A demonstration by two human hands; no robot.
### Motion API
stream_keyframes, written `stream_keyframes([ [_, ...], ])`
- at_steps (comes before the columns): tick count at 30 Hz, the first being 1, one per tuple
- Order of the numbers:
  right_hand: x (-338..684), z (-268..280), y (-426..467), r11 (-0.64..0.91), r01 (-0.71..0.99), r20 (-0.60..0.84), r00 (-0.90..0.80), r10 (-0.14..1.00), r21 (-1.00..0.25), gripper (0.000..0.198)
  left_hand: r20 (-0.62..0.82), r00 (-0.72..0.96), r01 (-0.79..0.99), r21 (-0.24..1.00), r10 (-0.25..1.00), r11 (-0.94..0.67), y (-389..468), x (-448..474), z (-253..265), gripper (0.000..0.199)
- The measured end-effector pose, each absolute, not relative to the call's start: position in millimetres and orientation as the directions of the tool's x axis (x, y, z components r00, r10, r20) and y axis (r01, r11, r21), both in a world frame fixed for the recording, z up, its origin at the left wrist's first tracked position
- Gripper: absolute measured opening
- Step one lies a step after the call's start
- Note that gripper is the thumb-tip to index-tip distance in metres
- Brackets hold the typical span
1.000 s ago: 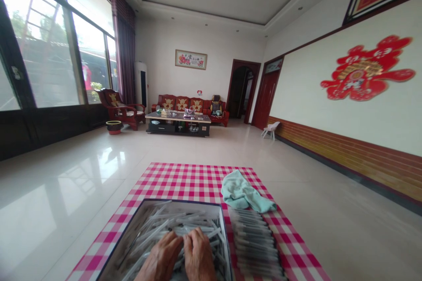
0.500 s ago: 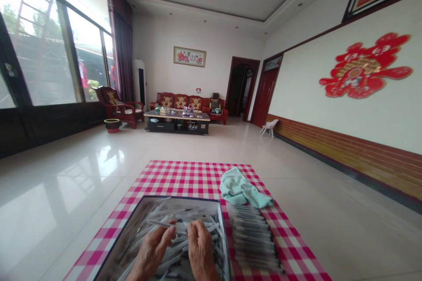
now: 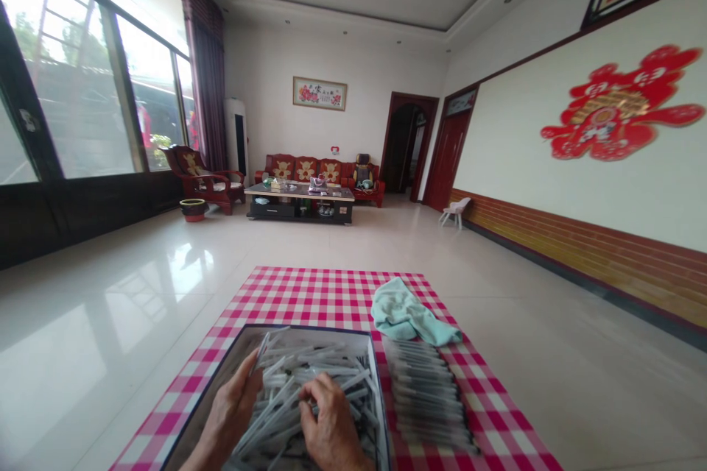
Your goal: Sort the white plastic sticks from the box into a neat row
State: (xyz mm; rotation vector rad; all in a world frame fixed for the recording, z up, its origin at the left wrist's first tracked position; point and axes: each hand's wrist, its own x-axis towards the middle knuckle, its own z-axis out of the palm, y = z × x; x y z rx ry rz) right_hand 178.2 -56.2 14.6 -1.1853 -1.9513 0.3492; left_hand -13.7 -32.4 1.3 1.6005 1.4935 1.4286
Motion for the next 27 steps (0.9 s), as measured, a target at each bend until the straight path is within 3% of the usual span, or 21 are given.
stream_keyframes([
  [4, 171.7, 23.7, -60.4, 0.635, 0.633, 0.493, -0.419, 0.762, -0.442, 0.037, 0.539, -0.184, 0.625, 0.710, 0.822, -0.326, -32.7, -16.6, -8.7, 0.041],
  [6, 168.8, 26.0, -62.7, 0.713, 0.602, 0.505, -0.516, 0.691, -0.360, 0.044, 0.559, -0.179, 0.676, 0.668, 0.809, -0.312, -31.3, -16.1, -10.4, 0.040],
  [9, 170.4, 22.7, -66.6, 0.756, 0.581, 0.499, -0.579, 0.645, -0.303, 0.039, 0.514, -0.183, 0.722, 0.649, 0.838, -0.240, -28.7, -16.5, -10.5, 0.040],
  [15, 197.0, 13.1, -69.8, 0.734, 0.601, 0.503, -0.549, 0.667, -0.316, 0.030, 0.450, -0.221, 0.747, 0.649, 0.865, -0.146, -27.9, -17.8, -11.3, 0.040],
  [23, 204.2, 34.6, -61.6, 0.616, 0.709, 0.370, -0.501, 0.782, -0.344, 0.034, 0.607, -0.132, 0.766, 0.565, 0.783, -0.308, -29.2, -21.9, -11.9, 0.032],
  [27, 180.5, 37.3, -60.1, 0.659, 0.666, 0.392, -0.535, 0.749, -0.350, 0.039, 0.620, -0.099, 0.809, 0.506, 0.778, -0.300, -32.1, -26.6, -17.6, 0.030],
])
